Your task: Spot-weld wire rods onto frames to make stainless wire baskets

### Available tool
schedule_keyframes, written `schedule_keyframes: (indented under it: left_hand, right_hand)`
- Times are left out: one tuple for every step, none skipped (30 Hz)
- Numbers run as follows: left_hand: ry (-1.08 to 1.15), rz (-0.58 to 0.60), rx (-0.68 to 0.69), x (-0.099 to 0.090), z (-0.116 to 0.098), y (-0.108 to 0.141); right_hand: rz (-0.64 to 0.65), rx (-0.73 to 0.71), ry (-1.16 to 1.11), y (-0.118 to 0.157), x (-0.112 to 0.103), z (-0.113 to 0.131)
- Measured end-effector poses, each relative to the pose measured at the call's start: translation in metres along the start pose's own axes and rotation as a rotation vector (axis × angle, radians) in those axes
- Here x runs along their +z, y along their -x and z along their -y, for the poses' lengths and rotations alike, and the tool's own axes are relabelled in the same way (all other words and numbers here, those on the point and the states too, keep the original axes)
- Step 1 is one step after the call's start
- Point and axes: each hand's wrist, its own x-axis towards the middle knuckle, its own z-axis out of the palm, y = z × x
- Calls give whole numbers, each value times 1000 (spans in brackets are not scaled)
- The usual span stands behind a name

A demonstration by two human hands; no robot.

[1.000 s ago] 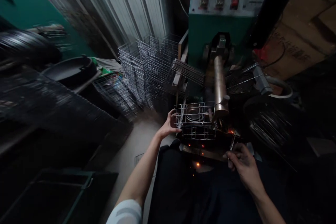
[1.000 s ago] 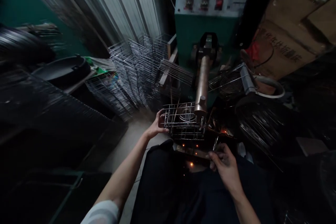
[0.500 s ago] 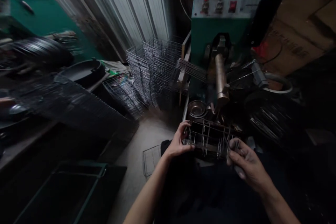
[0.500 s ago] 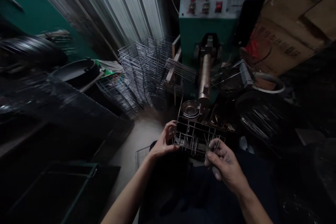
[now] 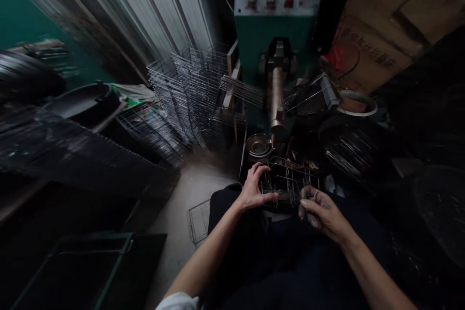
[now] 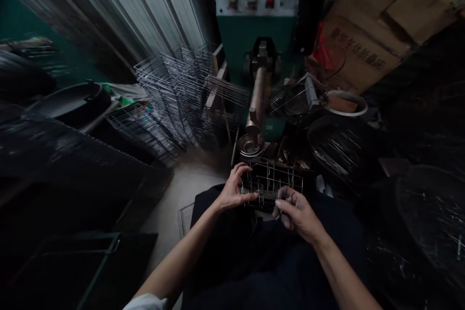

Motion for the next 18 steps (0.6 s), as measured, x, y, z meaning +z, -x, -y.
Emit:
schedule_keyframes:
  left_hand:
    - [5, -11, -2, 2, 0, -1]
    - [12, -25, -4, 5, -1, -3]
    - [20, -40, -3, 7, -1, -4]
    - [27, -56, -2, 9, -1, -6]
    - [32, -69, 1, 11, 0, -7]
    - [36, -81, 5, 13, 0, -8]
    - [37, -89, 8, 14, 2, -10]
    - [37, -94, 11, 15, 3, -11]
    - [38, -98, 14, 16, 4, -12]
    - [41, -99, 16, 18, 6, -13]
    - [45, -98, 18, 19, 8, -15]
    - [51, -97, 20, 20, 9, -16]
    - [61, -95, 23, 22, 10, -17]
    - [72, -94, 26, 23, 11, -19]
    - [86, -93, 29, 24, 12, -20]
    - [104, -95, 33, 25, 12, -21]
    - [125, -97, 36, 27, 12, -22]
    - [148, -97, 36, 28, 12, -23]
  right_hand:
    - [-4, -4, 11, -2, -3, 1]
    - [-12, -12, 28, -5, -6, 2]
    - [-19, -21, 47, -8, -10, 4]
    - [-20, -35, 68, -11, -14, 7]
    - [-10, -53, 91, -14, -18, 11]
    - [11, -71, 121, -17, -21, 17]
    - [47, -85, 159, -20, -24, 23]
    - [94, -96, 209, -23, -26, 30]
    - [139, -109, 275, -26, -27, 37]
    - [170, -132, 363, -30, -27, 43]
    - [179, -177, 473, -34, -26, 47]
    - [162, -248, 600, -39, -24, 49]
    - [134, -342, 734, -45, -21, 50]
    - [109, -447, 864, -50, -18, 48]
    - [98, -550, 980, -55, -15, 44]
    - [98, -642, 1079, -58, -12, 40]
    - [105, -719, 1166, -61, -9, 35]
    - [110, -781, 1245, -62, -7, 30]
